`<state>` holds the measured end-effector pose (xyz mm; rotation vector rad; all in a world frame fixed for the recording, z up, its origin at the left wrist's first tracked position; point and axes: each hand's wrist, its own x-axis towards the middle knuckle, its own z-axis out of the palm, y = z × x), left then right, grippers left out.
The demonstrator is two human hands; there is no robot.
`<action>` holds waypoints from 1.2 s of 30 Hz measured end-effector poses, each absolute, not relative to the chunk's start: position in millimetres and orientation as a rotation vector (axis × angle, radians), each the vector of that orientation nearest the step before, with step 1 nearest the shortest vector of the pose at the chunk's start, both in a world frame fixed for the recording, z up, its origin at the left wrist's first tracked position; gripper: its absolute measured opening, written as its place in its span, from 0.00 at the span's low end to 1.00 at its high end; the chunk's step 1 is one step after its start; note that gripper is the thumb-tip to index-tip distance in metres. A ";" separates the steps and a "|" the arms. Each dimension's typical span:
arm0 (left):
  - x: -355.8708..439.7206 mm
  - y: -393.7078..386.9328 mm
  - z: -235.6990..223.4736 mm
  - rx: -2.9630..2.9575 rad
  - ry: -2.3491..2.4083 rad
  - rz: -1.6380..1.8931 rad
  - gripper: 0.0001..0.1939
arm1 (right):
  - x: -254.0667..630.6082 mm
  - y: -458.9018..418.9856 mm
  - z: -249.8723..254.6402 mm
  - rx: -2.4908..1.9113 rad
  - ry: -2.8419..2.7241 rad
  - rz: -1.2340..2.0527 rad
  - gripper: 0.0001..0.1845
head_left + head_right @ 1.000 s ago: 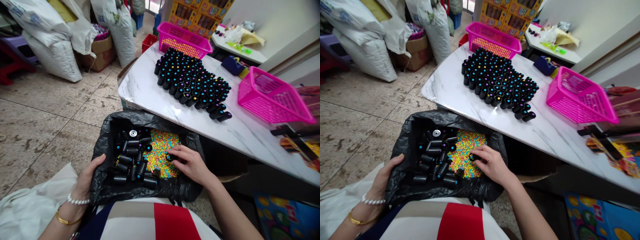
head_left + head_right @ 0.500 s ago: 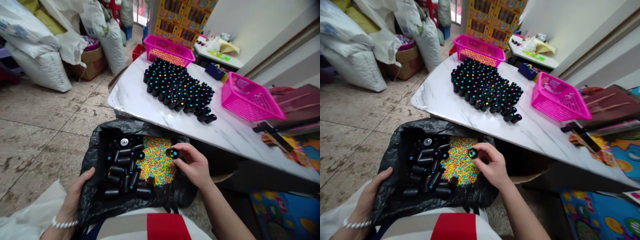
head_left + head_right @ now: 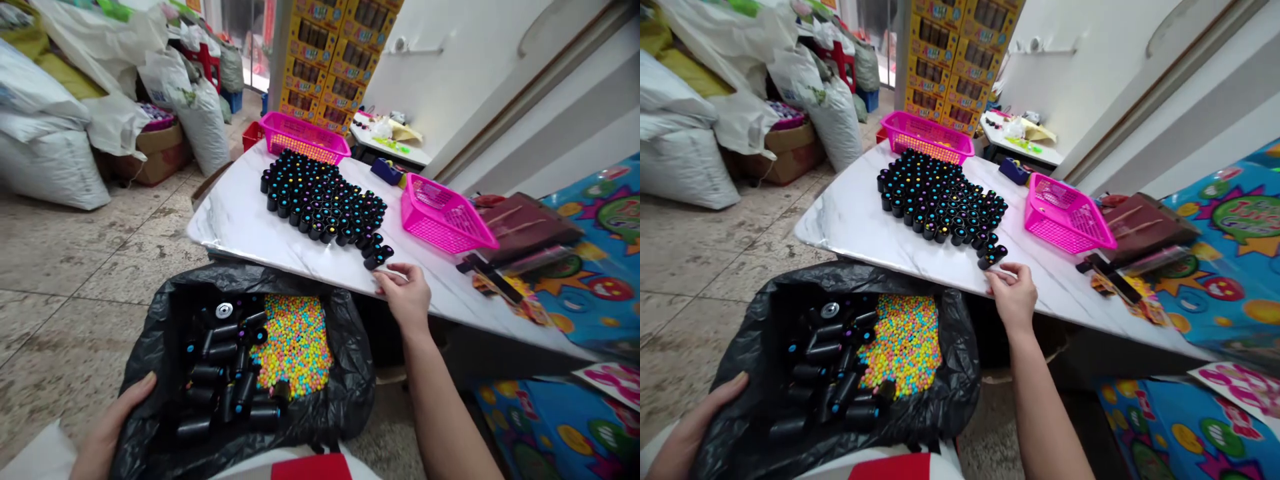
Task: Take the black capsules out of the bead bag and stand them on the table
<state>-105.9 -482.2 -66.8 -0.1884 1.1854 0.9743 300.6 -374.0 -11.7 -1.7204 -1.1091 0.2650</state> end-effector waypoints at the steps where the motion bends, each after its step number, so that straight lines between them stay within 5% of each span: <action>1: -104.1 -483.3 -64.4 -0.220 1.199 0.979 0.42 | 294.0 -379.5 -12.3 -1.736 -1.134 0.136 0.21; 4: -100.5 -486.6 -60.9 -0.209 1.243 1.020 0.28 | 264.4 -404.3 -14.1 -1.720 -1.375 -0.173 0.13; 8: -101.0 -488.2 -62.6 -0.096 1.209 1.055 0.14 | 209.1 -429.2 -20.8 -1.333 -2.108 0.184 0.06; 17: -101.1 -494.2 -63.5 -0.049 1.134 1.063 0.11 | 145.4 -406.2 -55.5 -1.168 -2.742 0.424 0.17; 24: -107.7 -493.2 -73.4 -0.053 1.067 1.062 0.13 | 177.8 -398.5 -58.0 -1.053 -3.009 -0.066 0.16; 29: -106.0 -492.0 -71.8 -0.042 1.080 1.041 0.14 | 167.6 -418.6 -64.9 -0.813 -2.991 0.354 0.17; 36: -104.2 -492.5 -73.3 -0.138 1.135 1.051 0.12 | 187.1 -429.1 -50.7 -1.116 -2.263 0.992 0.29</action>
